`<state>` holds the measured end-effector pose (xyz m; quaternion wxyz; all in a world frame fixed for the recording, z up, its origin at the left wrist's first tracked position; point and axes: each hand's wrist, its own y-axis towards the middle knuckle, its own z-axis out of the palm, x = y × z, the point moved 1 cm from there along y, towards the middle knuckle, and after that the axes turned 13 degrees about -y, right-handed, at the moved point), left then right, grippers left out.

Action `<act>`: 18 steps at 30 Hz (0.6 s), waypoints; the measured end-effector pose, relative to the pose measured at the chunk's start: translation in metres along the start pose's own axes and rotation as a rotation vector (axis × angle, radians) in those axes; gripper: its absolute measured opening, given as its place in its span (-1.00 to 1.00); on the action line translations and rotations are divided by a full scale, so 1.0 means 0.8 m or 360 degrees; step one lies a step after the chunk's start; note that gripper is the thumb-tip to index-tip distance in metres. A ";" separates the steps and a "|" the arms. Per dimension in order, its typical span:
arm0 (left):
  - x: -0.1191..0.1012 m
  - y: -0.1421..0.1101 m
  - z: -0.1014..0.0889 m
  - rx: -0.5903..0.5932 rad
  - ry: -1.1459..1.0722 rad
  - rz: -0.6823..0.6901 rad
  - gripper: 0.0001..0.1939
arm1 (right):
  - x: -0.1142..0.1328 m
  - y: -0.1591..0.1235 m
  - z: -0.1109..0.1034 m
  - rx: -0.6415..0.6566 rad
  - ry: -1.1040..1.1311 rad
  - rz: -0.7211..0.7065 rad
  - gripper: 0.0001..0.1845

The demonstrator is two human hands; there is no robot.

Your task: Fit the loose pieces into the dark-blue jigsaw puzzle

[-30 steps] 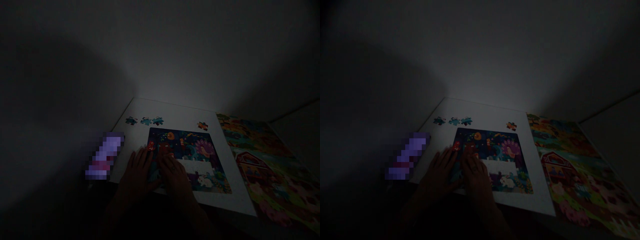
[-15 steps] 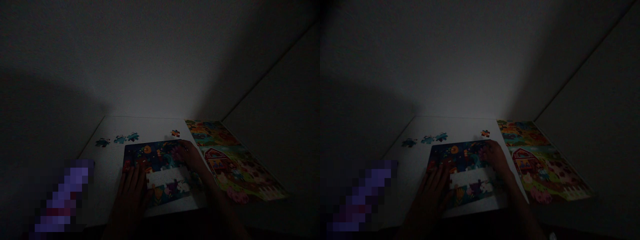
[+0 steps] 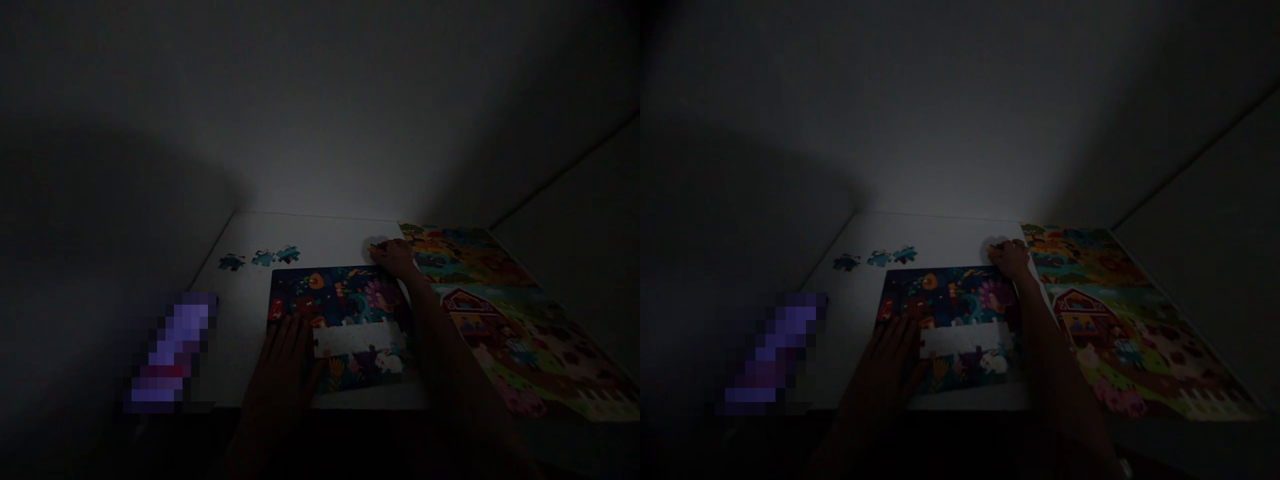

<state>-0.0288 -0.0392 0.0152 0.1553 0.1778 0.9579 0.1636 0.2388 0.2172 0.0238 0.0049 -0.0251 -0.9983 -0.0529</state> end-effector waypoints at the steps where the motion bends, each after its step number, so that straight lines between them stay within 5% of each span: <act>1: 0.001 0.000 0.000 -0.0012 -0.0005 0.0008 -0.30 | -0.001 0.000 -0.001 0.0019 0.0038 0.0041 -0.47; 7: 0.008 0.004 0.003 -0.0125 -0.0025 0.0082 -0.30 | 0.001 -0.007 -0.015 0.0085 0.0415 0.0065 -0.61; 11: 0.010 0.003 0.006 -0.0172 -0.0037 0.0136 -0.33 | -0.001 -0.008 -0.011 0.0083 0.0578 0.0014 -0.47; 18: 0.013 -0.001 0.013 -0.0112 -0.0049 0.0059 -0.35 | -0.012 -0.005 -0.012 0.0042 0.0247 -0.0102 -0.40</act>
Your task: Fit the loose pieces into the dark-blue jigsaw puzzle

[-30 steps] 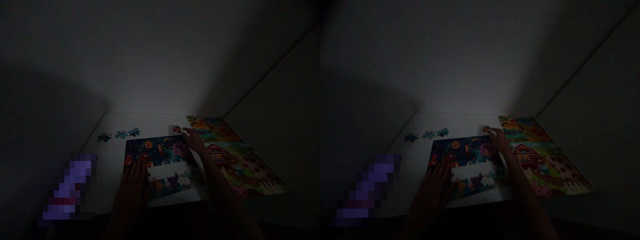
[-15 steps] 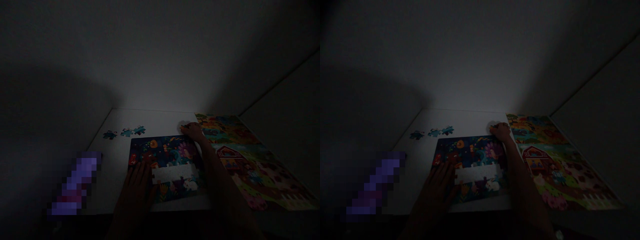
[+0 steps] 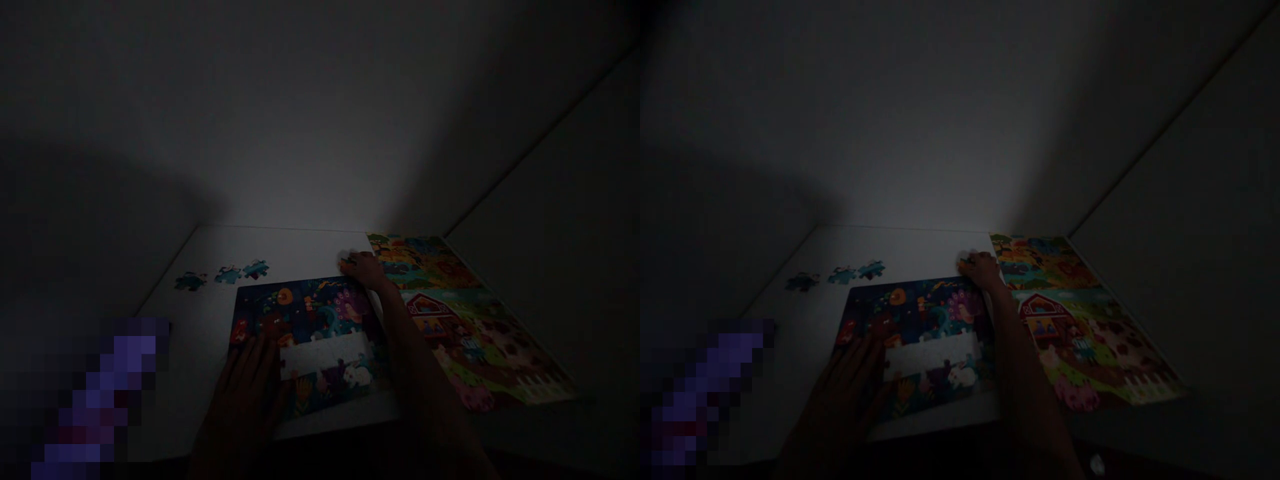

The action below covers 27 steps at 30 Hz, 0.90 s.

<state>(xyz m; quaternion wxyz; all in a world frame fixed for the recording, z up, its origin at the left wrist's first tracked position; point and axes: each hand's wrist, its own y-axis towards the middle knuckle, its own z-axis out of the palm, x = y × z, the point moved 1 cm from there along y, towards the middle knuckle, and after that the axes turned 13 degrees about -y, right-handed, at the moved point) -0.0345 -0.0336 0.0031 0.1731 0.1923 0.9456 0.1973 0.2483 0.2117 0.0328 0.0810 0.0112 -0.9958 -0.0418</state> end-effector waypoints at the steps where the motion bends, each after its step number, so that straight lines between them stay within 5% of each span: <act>1: 0.000 0.000 0.000 -0.0005 -0.0001 -0.0005 -0.35 | 0.000 0.000 -0.001 0.0025 -0.0019 -0.0001 -0.44; 6: -0.004 0.002 -0.005 -0.0019 -0.0015 -0.0019 -0.35 | 0.000 0.000 -0.001 0.0066 0.0089 0.0020 -0.55; 14: -0.009 0.003 -0.011 0.0066 0.0030 -0.0053 -0.38 | -0.004 0.009 0.014 0.0010 0.0183 0.0146 -0.29; 21: -0.010 0.003 -0.011 0.0043 0.0017 -0.0055 -0.38 | 0.003 0.006 0.006 -0.0019 0.0046 0.0166 -0.52; 27: -0.006 0.003 -0.008 -0.0008 -0.0001 -0.0009 -0.38 | 0.019 -0.003 -0.003 0.0002 0.0050 0.0126 -0.50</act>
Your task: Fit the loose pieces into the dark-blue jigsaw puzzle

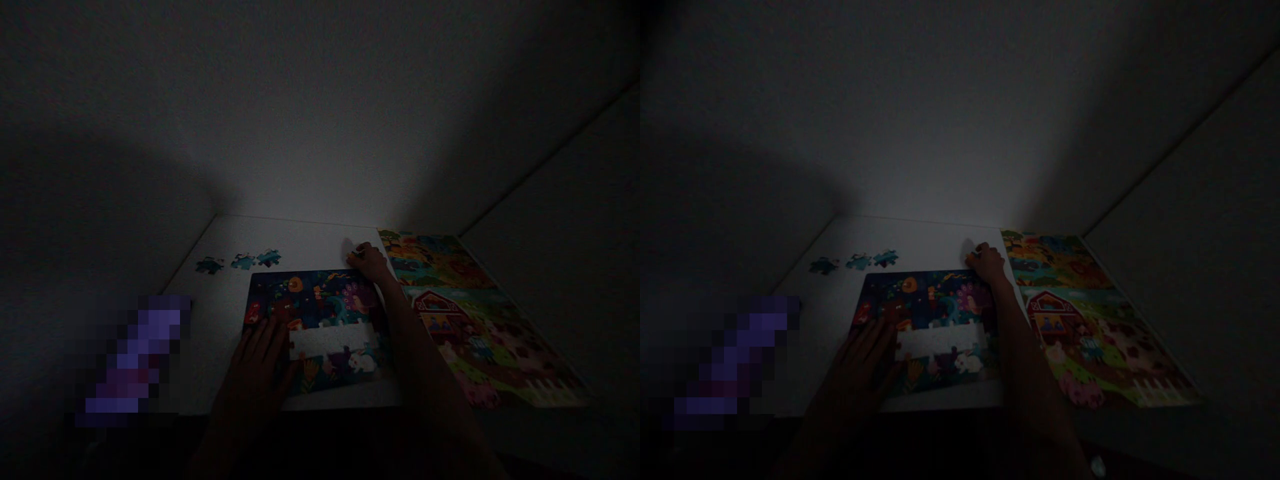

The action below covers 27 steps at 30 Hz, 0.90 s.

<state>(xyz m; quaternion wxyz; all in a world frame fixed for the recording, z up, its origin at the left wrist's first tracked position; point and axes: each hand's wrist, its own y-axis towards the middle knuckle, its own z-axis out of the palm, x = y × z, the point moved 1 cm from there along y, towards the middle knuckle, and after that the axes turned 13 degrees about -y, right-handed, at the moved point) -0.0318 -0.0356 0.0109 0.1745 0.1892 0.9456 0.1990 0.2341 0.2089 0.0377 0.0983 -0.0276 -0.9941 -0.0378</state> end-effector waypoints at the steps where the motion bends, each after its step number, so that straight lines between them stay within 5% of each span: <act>1: 0.000 0.000 0.001 -0.0010 -0.0013 -0.0001 -0.37 | 0.003 -0.001 0.001 -0.0024 0.0041 -0.0016 -0.48; 5: 0.001 -0.002 0.003 -0.0018 -0.0053 -0.0030 -0.36 | 0.008 -0.002 0.003 -0.0167 0.0290 -0.0067 -0.44; 9: -0.001 -0.001 0.002 -0.0022 -0.0032 -0.0030 -0.38 | 0.004 -0.002 -0.015 -0.0211 0.0310 -0.0196 -0.64; 13: -0.004 -0.001 -0.003 0.0038 -0.0044 -0.0074 -0.38 | 0.005 -0.029 -0.053 -0.0032 0.0319 -0.0300 -0.86; 16: -0.006 0.001 -0.007 0.0104 -0.0064 -0.0090 -0.35 | 0.032 -0.083 -0.070 0.0254 0.0689 -0.0497 -0.81; 19: -0.007 0.001 -0.009 0.0142 -0.0060 -0.0090 -0.32 | 0.074 -0.156 -0.057 0.0735 0.1140 -0.0748 -0.68; 21: -0.008 0.001 -0.009 0.0163 -0.0064 -0.0105 -0.29 | 0.094 -0.195 -0.037 0.0865 0.1242 -0.0812 -0.71; 27: -0.009 -0.001 -0.008 0.0189 -0.0118 -0.0101 -0.25 | 0.095 -0.225 0.004 0.0643 0.1104 -0.0696 -0.78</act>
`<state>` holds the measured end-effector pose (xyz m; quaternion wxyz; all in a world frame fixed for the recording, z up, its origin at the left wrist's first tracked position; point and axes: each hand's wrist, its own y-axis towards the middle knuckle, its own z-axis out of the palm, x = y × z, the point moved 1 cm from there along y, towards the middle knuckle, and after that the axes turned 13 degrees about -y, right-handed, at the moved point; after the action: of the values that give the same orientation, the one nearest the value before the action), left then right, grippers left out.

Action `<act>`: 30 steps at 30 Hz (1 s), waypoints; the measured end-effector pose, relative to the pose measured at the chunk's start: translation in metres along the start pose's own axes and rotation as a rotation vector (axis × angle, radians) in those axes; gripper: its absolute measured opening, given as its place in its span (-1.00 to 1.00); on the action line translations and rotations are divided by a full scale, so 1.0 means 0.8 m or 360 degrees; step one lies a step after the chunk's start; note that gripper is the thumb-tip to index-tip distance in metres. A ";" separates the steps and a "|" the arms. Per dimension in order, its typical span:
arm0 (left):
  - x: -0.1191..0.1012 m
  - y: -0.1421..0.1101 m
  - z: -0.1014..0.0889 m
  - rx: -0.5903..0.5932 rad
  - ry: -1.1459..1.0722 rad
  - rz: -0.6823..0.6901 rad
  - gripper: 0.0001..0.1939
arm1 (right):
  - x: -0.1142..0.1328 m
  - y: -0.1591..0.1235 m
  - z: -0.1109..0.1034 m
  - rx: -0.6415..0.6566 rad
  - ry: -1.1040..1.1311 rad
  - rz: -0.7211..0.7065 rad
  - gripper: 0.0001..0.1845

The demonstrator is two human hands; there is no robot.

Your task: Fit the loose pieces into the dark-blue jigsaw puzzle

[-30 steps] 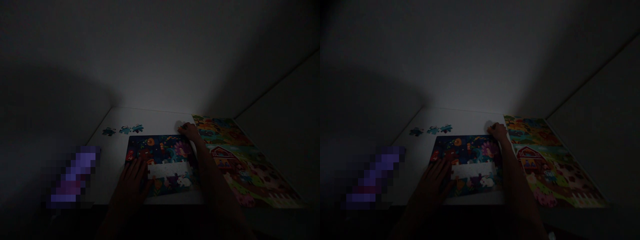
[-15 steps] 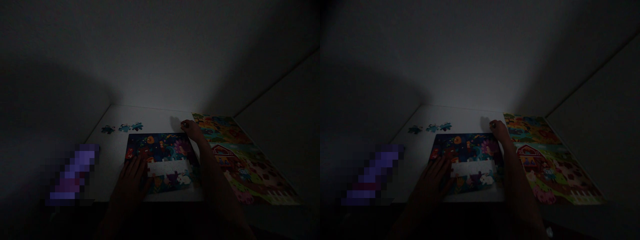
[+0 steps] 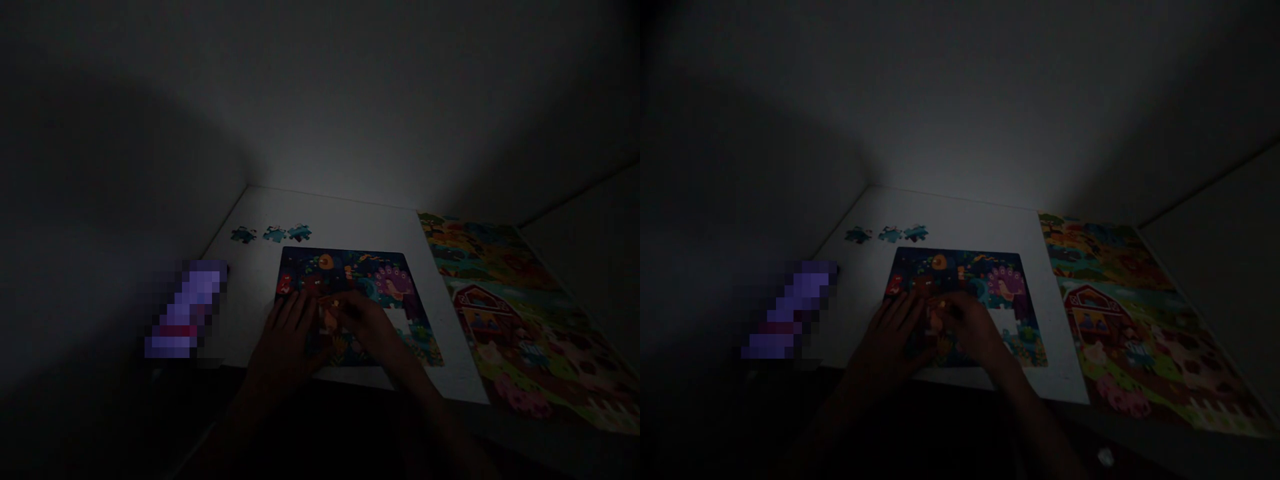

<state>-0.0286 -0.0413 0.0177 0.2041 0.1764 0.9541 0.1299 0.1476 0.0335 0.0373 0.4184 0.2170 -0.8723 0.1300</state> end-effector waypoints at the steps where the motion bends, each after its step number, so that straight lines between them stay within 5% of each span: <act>1: 0.000 0.000 0.000 -0.0004 -0.0014 -0.0003 -0.25 | -0.002 0.000 -0.001 -0.0029 -0.0104 -0.0058 -0.77; 17: -0.001 0.001 0.001 -0.0003 -0.0055 -0.0045 -0.26 | 0.007 0.000 -0.006 -0.0016 -0.0875 -0.0476 -0.81; 24: -0.003 0.002 -0.002 -0.0025 -0.0030 -0.0022 -0.27 | 0.003 -0.017 0.011 -0.0329 -0.1024 -0.0470 -0.76; 30: -0.001 0.000 0.001 -0.0042 0.0020 -0.0017 -0.25 | 0.003 -0.049 0.036 -0.0344 -0.1390 -0.0428 -0.46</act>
<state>-0.0273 -0.0413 0.0175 0.2011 0.1677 0.9545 0.1425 0.1456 -0.0130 0.0230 0.0454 0.3175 -0.9395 -0.1205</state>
